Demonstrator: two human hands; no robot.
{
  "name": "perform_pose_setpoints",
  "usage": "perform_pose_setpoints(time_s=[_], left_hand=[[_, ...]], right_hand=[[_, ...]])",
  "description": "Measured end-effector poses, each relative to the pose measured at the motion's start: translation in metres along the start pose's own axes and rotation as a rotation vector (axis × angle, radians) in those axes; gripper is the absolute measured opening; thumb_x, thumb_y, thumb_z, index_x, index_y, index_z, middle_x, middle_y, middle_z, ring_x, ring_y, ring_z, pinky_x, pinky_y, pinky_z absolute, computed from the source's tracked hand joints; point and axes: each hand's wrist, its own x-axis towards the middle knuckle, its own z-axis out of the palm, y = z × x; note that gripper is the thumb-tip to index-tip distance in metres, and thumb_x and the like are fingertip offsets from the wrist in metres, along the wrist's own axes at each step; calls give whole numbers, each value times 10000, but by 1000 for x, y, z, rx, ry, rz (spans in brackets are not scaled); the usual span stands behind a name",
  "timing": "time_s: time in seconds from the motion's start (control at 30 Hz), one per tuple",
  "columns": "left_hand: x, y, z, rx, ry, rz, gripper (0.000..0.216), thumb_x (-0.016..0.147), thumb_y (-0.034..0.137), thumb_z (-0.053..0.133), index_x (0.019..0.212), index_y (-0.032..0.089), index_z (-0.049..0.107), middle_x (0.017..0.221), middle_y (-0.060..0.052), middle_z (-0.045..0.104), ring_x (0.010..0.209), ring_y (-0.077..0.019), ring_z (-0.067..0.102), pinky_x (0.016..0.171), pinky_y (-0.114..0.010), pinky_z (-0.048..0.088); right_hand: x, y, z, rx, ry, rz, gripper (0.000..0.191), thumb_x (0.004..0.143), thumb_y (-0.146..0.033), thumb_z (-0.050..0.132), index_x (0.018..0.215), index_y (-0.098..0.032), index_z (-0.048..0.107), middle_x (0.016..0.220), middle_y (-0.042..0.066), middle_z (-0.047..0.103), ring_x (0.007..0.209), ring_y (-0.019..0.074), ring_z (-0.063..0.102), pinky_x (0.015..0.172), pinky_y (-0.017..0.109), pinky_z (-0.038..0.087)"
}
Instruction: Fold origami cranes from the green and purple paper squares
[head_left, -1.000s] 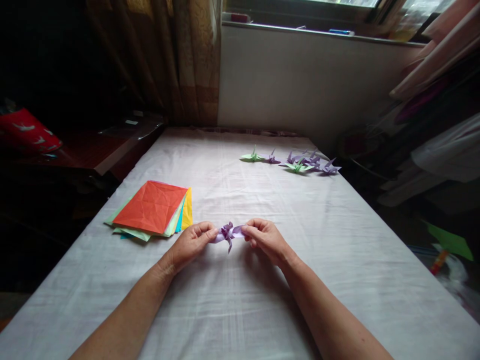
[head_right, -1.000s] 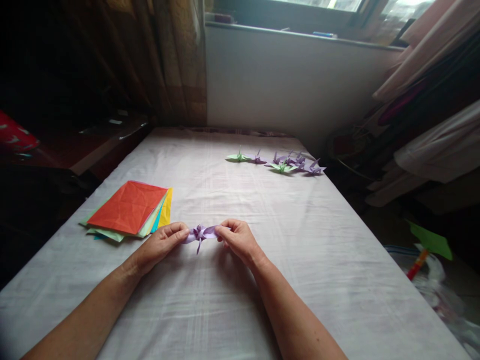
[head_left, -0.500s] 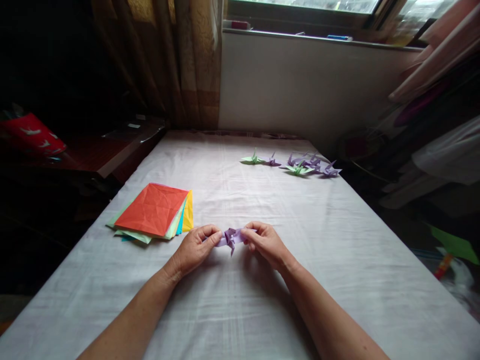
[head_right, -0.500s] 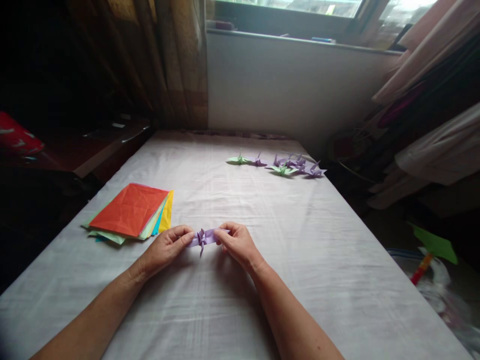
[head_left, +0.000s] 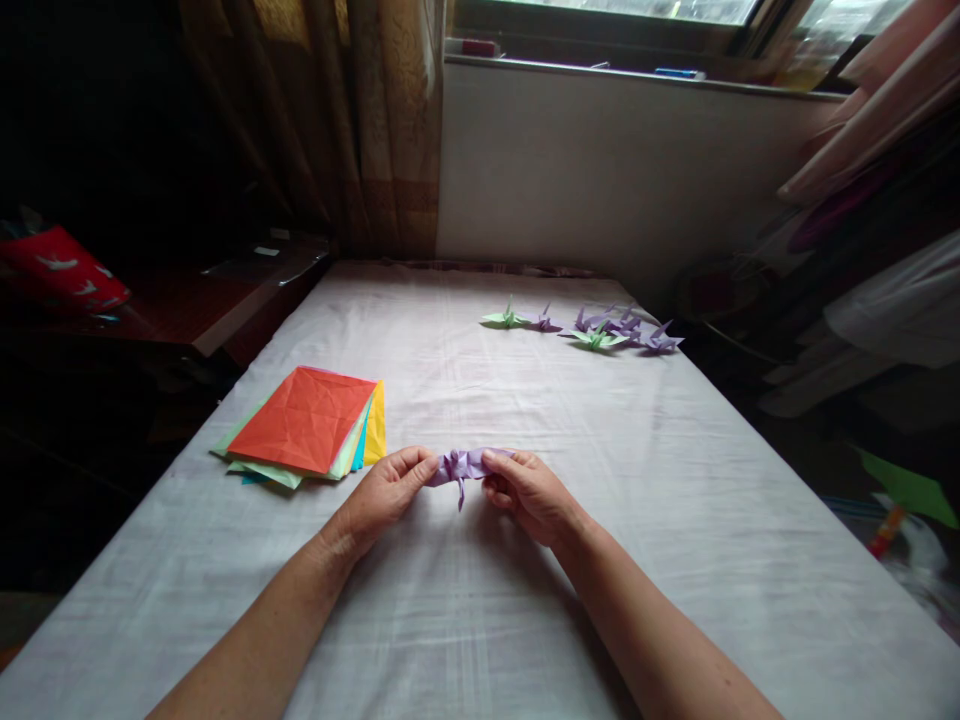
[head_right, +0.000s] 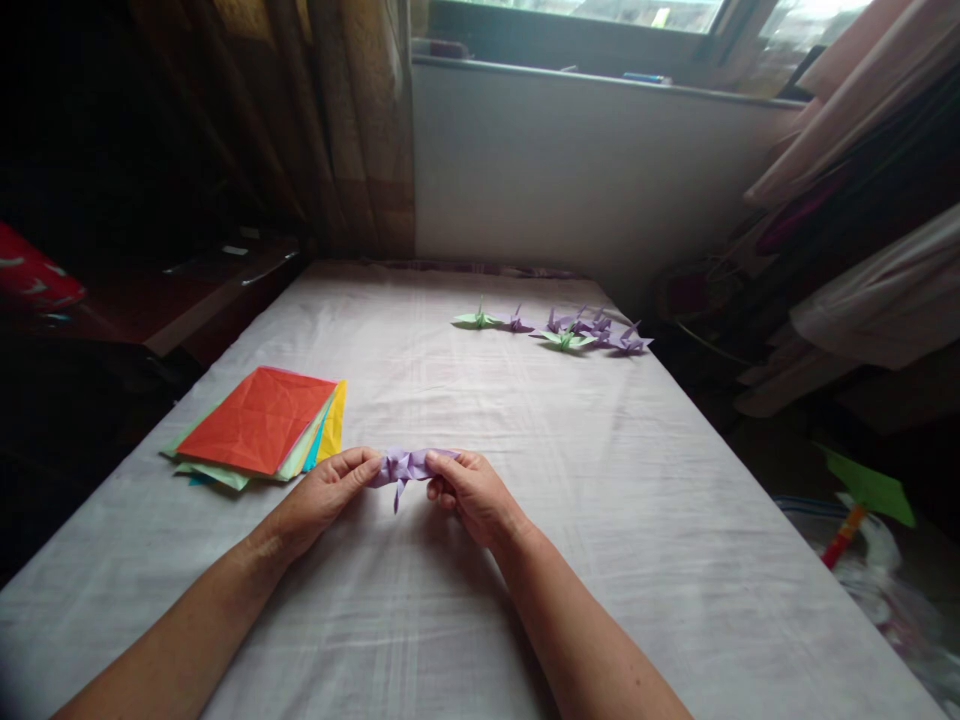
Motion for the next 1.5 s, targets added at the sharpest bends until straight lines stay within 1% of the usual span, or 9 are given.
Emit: perform_pose_setpoints(time_s=[0.1, 0.27, 0.47, 0.63, 0.9, 1.0, 1.1, 1.3, 1.5], left_hand=[[0, -1, 0, -24, 3, 1, 407, 751, 574, 656, 742, 168, 638, 743, -16, 625, 777, -176, 547, 767, -275, 428], [4, -6, 3, -43, 18, -8, 415, 750, 575, 671, 779, 161, 664, 796, -35, 669, 829, -194, 586, 809, -295, 450], [6, -10, 2, -64, 42, -4, 422, 748, 578, 672, 771, 157, 660, 783, -33, 663, 807, -183, 582, 792, -288, 447], [4, -9, 1, -93, 63, -7, 437, 735, 597, 675, 774, 162, 651, 770, -24, 648, 797, -176, 568, 797, -286, 447], [2, -7, 1, -56, 59, -16, 439, 739, 606, 662, 774, 168, 652, 764, -16, 641, 787, -176, 557, 777, -274, 438], [1, -5, 1, -17, 36, -14, 453, 747, 624, 635, 763, 172, 645, 739, -8, 622, 749, -168, 535, 735, -263, 422], [0, -3, 1, -28, 6, -13, 441, 741, 608, 652, 777, 169, 660, 776, -18, 651, 788, -178, 556, 778, -276, 430], [2, -5, 0, -93, 34, -44, 411, 716, 569, 693, 812, 169, 675, 835, -32, 675, 877, -199, 576, 859, -296, 434], [3, -8, 0, -57, 14, -11, 399, 745, 566, 669, 820, 174, 675, 832, -36, 678, 854, -198, 576, 823, -292, 437]], right_hand=[[-1, -2, 1, 52, 15, -7, 402, 552, -466, 868, 658, -148, 648, 526, -40, 525, 458, 36, 379, 406, 171, 170], [-4, -6, 6, 150, 77, 46, 435, 478, -420, 914, 700, -156, 649, 604, -33, 579, 508, 49, 476, 408, 146, 237], [-5, -5, 9, 224, 168, 62, 507, 410, -337, 940, 815, -182, 678, 607, -56, 587, 472, 37, 463, 423, 148, 292], [-1, -1, 8, 145, 230, -2, 482, 448, -342, 908, 843, -174, 689, 614, -42, 597, 480, 51, 474, 419, 166, 269], [0, 0, 10, 91, 270, -63, 482, 439, -384, 889, 817, -163, 688, 592, -38, 599, 466, 62, 493, 404, 166, 247], [0, 1, 10, 15, 266, -100, 457, 486, -405, 866, 833, -161, 695, 596, -27, 607, 473, 74, 506, 400, 173, 246], [0, 2, 9, -29, 276, -127, 451, 511, -414, 855, 847, -157, 697, 566, -29, 594, 476, 83, 509, 403, 178, 250], [1, 1, 6, -11, 292, -128, 485, 494, -410, 865, 866, -154, 689, 541, -33, 591, 463, 77, 486, 408, 177, 258], [0, 1, 8, 32, 265, -93, 475, 491, -391, 873, 863, -161, 687, 578, -30, 605, 489, 82, 519, 421, 172, 267]])
